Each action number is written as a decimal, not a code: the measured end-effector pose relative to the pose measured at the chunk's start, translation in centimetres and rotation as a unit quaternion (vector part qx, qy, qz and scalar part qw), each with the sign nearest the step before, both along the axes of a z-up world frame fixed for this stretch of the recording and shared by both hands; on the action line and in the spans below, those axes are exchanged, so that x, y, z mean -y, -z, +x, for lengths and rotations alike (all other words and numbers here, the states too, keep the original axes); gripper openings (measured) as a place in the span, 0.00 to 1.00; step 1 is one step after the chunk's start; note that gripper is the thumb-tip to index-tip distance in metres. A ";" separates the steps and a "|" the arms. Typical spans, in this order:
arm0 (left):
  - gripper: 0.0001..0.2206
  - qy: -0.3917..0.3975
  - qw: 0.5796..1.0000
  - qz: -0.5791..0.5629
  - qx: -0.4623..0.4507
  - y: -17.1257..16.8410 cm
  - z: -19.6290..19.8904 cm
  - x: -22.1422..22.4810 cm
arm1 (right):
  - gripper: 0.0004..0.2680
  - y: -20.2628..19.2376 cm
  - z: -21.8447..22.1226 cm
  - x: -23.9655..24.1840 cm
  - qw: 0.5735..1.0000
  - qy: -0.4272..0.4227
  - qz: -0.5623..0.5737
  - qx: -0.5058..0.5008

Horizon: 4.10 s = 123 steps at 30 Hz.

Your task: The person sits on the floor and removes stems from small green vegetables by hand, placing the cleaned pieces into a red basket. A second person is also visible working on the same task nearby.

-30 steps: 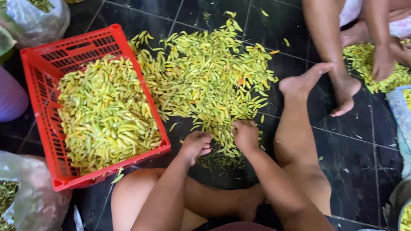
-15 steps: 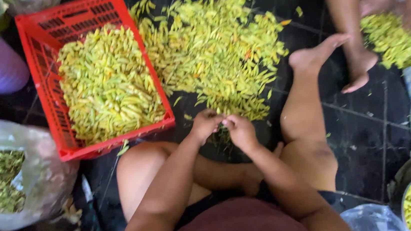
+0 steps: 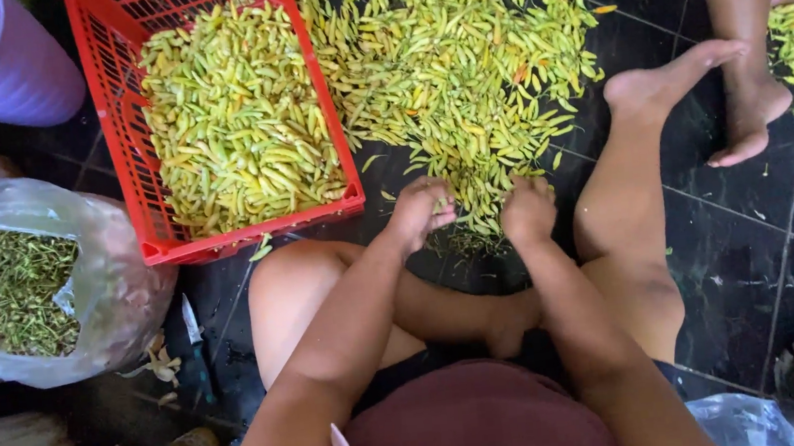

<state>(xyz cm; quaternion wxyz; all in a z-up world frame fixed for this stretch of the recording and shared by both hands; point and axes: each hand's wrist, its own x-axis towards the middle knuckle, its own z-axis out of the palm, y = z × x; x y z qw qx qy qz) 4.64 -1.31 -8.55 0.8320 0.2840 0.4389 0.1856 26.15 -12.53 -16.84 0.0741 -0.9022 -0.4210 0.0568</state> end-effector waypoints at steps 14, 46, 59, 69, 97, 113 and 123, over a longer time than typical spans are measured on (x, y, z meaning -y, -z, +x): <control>0.30 0.114 0.982 0.093 -0.117 3.6 0.8 0.4 | 0.07 -5.8 -8.3 0.1 0.958 -0.064 0.109 -0.259; 0.28 0.073 0.985 0.139 -0.069 4.2 1.0 -0.1 | 0.07 -12.8 -6.5 -4.7 0.791 0.140 0.130 -0.582; 0.32 0.078 0.994 0.058 -0.047 2.3 0.4 -0.4 | 0.07 -7.5 -4.1 -3.8 0.984 -0.137 -0.032 -0.111; 0.27 0.049 0.995 0.069 -0.050 2.7 -0.5 -0.9 | 0.12 -7.5 -4.2 -3.5 0.970 -0.044 0.014 -0.239; 0.17 -0.031 0.999 0.032 -0.025 1.9 -0.5 -2.1 | 0.09 -4.5 -4.7 -5.2 0.986 -0.132 -0.066 -0.083; 0.29 0.145 0.971 0.135 -0.131 4.0 -0.2 -1.3 | 0.01 -9.0 -6.7 -5.3 0.942 -0.208 0.199 -0.173; 0.19 -0.056 0.980 0.117 -0.152 3.1 -0.8 -3.3 | 0.10 -5.0 -7.5 -7.0 0.964 -0.246 -0.056 -0.083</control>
